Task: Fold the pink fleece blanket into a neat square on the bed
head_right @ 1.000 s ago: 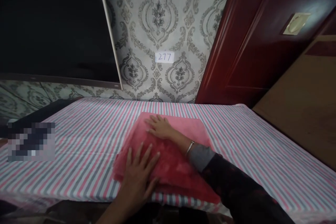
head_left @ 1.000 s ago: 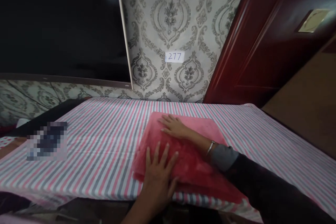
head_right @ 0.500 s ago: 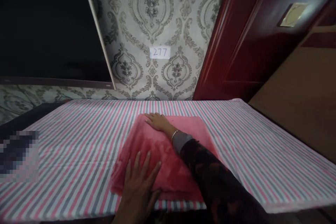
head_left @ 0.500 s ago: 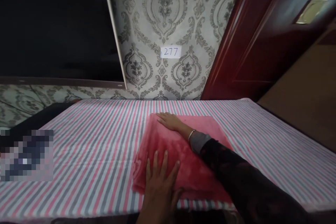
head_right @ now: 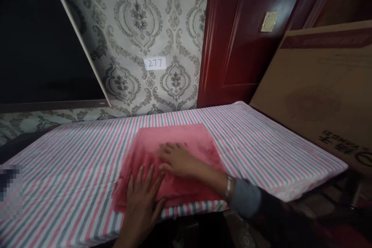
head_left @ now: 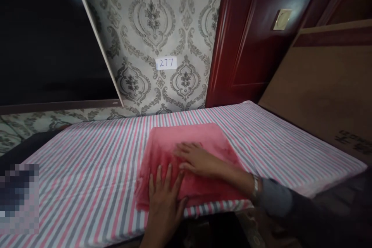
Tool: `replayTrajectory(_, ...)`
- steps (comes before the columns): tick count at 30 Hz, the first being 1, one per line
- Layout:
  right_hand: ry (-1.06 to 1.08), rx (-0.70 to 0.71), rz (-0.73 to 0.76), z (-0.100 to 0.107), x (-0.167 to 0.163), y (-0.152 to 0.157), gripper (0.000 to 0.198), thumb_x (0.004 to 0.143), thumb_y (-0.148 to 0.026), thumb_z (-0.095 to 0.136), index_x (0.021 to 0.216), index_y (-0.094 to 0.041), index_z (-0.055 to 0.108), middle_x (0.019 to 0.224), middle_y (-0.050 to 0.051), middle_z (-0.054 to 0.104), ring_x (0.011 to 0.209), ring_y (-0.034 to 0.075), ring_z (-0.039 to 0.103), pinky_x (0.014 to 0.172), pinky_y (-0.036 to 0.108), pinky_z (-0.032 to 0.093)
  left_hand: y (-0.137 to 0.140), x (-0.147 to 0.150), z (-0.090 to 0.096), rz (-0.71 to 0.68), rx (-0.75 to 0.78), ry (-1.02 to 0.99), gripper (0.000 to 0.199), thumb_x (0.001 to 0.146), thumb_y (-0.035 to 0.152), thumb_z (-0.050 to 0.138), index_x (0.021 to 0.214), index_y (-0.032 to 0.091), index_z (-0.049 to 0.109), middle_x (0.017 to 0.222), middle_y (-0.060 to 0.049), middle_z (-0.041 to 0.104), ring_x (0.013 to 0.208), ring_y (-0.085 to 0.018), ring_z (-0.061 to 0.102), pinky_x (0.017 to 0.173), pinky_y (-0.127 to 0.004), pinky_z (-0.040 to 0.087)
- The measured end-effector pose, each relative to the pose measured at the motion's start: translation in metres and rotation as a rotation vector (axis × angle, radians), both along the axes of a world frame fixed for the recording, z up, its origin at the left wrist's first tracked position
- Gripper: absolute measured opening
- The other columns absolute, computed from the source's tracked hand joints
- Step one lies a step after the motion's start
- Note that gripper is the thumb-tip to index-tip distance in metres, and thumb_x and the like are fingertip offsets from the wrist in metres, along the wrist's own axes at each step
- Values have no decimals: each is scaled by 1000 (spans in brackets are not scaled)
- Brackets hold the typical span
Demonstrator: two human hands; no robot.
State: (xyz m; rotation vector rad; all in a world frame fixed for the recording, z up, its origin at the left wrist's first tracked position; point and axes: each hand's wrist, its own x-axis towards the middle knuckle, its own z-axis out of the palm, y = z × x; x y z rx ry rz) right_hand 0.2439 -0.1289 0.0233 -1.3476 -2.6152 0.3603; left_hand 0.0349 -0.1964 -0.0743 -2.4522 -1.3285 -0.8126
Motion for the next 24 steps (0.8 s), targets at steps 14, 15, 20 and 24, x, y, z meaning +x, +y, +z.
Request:
replayTrajectory(14, 165, 92, -79, -50, 23, -60, 57, 101, -54, 48, 154, -37, 39, 165, 2, 29, 153, 28, 19, 124, 57, 14, 139, 93, 118, -354, -707, 331, 53, 103, 42, 37, 155, 31, 35, 166, -7, 24, 154, -26, 18, 120, -59, 20)
replayTrajectory(15, 173, 84, -83, -52, 23, -61, 57, 101, -54, 48, 154, -38, 39, 165, 1, 27, 153, 29, 19, 124, 57, 15, 151, 103, 110, -327, -711, 374, 56, 102, 45, 39, 156, 31, 33, 166, -8, 21, 154, -28, 15, 119, -63, 18)
replayTrajectory(20, 233, 69, -91, -54, 24, -63, 59, 100, -56, 47, 155, -37, 37, 165, 1, 28, 153, 27, 20, 124, 55, 15, 185, 127, 72, -264, -493, 394, 65, 99, 53, 43, 158, 30, 28, 167, -11, 20, 154, -35, 14, 116, -71, 10)
replayTrajectory(24, 306, 48, -98, -46, 25, -64, 58, 100, -59, 44, 155, -43, 34, 165, -5, 25, 153, 24, 19, 126, 51, 12, 212, 135, 73, -192, -583, 393, 62, 100, 56, 34, 157, 33, 30, 164, -9, 30, 152, -33, 25, 118, -66, 16)
